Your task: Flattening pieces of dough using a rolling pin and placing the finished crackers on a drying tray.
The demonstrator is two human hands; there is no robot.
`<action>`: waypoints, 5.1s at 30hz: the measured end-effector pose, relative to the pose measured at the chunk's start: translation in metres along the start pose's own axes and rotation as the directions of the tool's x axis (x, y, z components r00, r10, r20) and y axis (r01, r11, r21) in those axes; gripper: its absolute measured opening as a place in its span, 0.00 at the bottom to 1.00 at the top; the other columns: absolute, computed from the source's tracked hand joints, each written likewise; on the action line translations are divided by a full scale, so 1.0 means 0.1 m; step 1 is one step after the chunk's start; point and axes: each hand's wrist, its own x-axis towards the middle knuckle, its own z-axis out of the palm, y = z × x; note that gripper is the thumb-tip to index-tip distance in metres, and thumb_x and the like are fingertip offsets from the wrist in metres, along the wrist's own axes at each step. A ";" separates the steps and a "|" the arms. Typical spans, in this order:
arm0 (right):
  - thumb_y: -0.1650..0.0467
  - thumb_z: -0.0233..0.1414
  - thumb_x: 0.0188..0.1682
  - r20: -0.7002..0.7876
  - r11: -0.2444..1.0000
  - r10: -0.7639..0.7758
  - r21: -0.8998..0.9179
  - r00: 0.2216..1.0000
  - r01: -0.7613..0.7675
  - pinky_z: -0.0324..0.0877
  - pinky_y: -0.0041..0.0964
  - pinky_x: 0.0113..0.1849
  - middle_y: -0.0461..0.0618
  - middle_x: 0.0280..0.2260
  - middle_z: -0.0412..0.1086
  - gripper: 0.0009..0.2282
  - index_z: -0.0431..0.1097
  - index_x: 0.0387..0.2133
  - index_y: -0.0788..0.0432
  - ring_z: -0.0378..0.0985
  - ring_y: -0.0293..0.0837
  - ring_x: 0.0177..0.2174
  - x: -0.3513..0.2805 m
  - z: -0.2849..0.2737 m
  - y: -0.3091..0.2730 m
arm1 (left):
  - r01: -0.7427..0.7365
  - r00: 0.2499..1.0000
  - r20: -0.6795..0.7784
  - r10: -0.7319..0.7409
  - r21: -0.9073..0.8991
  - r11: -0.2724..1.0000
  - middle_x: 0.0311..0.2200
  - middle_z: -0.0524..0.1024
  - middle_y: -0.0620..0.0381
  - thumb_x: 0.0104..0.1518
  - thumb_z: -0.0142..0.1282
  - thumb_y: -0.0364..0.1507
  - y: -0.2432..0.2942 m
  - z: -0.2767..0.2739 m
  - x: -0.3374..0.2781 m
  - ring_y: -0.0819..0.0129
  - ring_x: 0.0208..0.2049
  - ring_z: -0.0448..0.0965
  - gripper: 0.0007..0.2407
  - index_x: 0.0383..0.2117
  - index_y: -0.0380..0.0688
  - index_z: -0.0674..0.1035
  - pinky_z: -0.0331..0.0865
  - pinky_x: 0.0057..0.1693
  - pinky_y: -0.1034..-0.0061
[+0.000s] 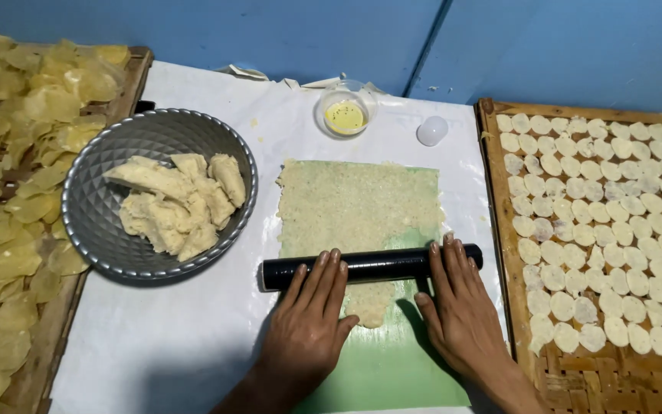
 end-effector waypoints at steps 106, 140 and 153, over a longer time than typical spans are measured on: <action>0.67 0.60 0.49 -0.013 0.913 -0.152 0.382 0.988 0.145 0.73 0.39 0.37 0.51 0.39 0.70 0.15 0.74 0.49 0.54 0.75 0.48 0.38 -0.50 -0.37 -0.69 | 0.156 0.985 0.083 -0.152 -0.041 0.987 0.46 0.73 0.50 0.68 0.40 0.41 0.09 -0.34 -0.25 0.54 0.44 0.75 0.19 0.55 0.41 0.73 0.65 0.50 0.58; 0.69 0.51 0.56 -0.086 0.819 -0.226 0.522 0.970 0.237 0.72 0.41 0.33 0.54 0.35 0.72 0.10 0.74 0.43 0.64 0.75 0.51 0.35 0.65 -0.03 -0.75 | 0.476 0.880 0.040 -0.474 -0.048 0.878 0.48 0.76 0.48 0.68 0.34 0.44 -0.28 -0.54 -0.16 0.50 0.45 0.73 0.24 0.57 0.39 0.73 0.64 0.50 0.59; 0.61 0.43 0.60 -0.051 0.946 -0.254 0.193 0.966 0.259 0.57 0.56 0.63 0.68 0.67 0.54 0.24 0.59 0.65 0.61 0.57 0.65 0.65 0.90 -0.13 -0.44 | 0.183 0.973 0.104 -0.207 0.202 0.962 0.44 0.73 0.48 0.61 0.56 0.33 -0.23 -0.27 -0.18 0.51 0.40 0.73 0.19 0.59 0.49 0.73 0.66 0.46 0.57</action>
